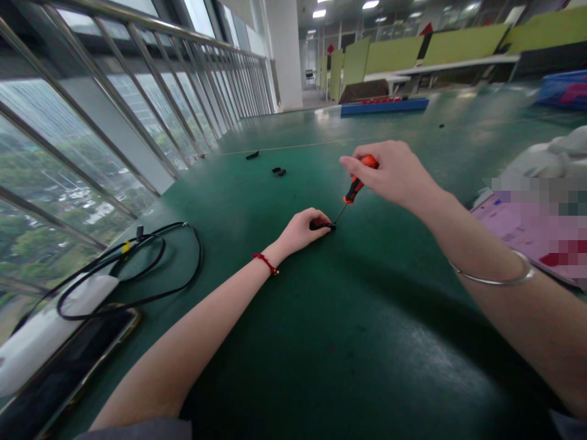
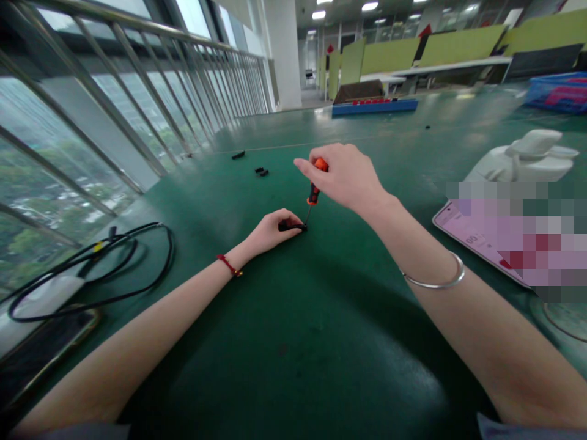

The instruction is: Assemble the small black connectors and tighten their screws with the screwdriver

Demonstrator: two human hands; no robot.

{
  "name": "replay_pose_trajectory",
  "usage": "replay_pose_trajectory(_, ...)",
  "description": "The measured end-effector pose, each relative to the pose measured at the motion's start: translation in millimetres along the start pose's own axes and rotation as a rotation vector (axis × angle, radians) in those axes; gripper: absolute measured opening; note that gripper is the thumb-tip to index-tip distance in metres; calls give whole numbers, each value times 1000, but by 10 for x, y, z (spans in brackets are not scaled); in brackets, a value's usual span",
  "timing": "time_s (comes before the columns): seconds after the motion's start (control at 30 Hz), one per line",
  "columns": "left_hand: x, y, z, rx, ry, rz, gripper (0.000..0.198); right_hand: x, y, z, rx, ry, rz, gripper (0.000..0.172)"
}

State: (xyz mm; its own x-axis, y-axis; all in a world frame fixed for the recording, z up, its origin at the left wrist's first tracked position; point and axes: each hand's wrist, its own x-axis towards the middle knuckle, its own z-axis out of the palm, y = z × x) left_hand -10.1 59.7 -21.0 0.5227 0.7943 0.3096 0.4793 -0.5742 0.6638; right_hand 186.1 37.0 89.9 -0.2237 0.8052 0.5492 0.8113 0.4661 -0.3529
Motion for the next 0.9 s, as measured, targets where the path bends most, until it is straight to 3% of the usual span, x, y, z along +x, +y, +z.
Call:
replay_pose_trajectory(0.1, 4, -3, -2, 5, -6, -3, 14, -2, -14, -8, 15, -10, 4, 21)
replay_pose_trajectory(0.33, 4, 8, -9, 2, -17, -3, 14, -6, -10, -4, -22, -1, -1, 29)
replay_pose_trajectory(0.43, 1, 19, -8, 15, -12, -16, 14, -2, -5, -5, -1, -11, -10, 21)
replay_pose_trajectory(0.9, -1, 26, -4, 10, -5, 2, 14, -10, -10, 7, -16, -6, -25, 26)
